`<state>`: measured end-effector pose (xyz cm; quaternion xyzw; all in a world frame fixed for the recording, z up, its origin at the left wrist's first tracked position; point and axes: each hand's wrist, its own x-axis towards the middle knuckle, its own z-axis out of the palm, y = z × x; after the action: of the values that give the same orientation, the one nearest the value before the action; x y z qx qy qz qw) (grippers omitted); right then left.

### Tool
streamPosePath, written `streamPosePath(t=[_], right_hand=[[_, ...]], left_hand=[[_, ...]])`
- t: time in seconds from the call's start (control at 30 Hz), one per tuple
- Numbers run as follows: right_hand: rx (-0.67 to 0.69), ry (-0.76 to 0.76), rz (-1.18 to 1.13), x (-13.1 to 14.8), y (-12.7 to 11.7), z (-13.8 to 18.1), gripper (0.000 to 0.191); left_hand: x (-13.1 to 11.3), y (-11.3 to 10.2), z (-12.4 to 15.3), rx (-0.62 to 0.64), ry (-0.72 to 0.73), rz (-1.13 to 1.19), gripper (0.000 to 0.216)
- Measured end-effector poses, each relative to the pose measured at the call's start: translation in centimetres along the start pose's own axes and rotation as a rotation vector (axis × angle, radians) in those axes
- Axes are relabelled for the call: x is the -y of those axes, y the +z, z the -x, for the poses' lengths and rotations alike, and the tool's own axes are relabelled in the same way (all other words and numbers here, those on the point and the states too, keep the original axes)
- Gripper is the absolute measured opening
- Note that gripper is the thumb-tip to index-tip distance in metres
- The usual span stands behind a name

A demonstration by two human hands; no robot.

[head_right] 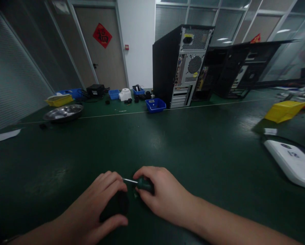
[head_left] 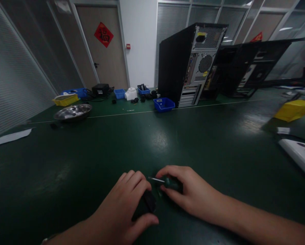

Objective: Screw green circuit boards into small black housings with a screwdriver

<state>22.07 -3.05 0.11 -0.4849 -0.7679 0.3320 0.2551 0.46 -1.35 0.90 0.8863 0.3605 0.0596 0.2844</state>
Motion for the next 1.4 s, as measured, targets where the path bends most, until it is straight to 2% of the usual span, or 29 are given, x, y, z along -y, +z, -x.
streamPosePath(t=[0.13,0.27,0.37,0.6,0.73,0.93,1.23,1.4], right_hand=[[0.047,-0.026,0.077,-0.2,-0.1,0.2,0.022],[0.087,-0.026,0.087,-0.6,0.0,0.5,0.024],[0.05,-0.046,0.049,-0.9,0.0,0.4,0.021],[-0.161,-0.214,-0.186,-0.3,0.2,0.1,0.016],[-0.153,-0.278,-0.233,0.1,0.7,0.4,0.021],[-0.159,-0.267,-0.22,0.1,0.9,0.6,0.021],[-0.186,-0.296,-0.234,0.1,1.1,0.5,0.018],[-0.21,-0.319,-0.208,0.3,1.1,0.6,0.014]], left_hand=[[0.2,0.1,0.2,-0.055,0.011,0.088,0.027],[0.7,0.1,0.3,-0.139,0.041,0.258,0.039],[1.0,0.0,0.2,-0.149,0.055,0.329,0.041],[1.2,0.5,-0.2,-0.156,0.057,0.408,0.038],[1.2,0.9,-0.3,-0.173,0.082,0.459,0.039],[1.2,1.1,-0.2,-0.204,0.086,0.574,0.037],[0.7,1.4,-0.3,-0.131,-0.05,0.902,0.042],[0.6,1.0,-0.5,-0.067,-0.095,1.2,0.026]])
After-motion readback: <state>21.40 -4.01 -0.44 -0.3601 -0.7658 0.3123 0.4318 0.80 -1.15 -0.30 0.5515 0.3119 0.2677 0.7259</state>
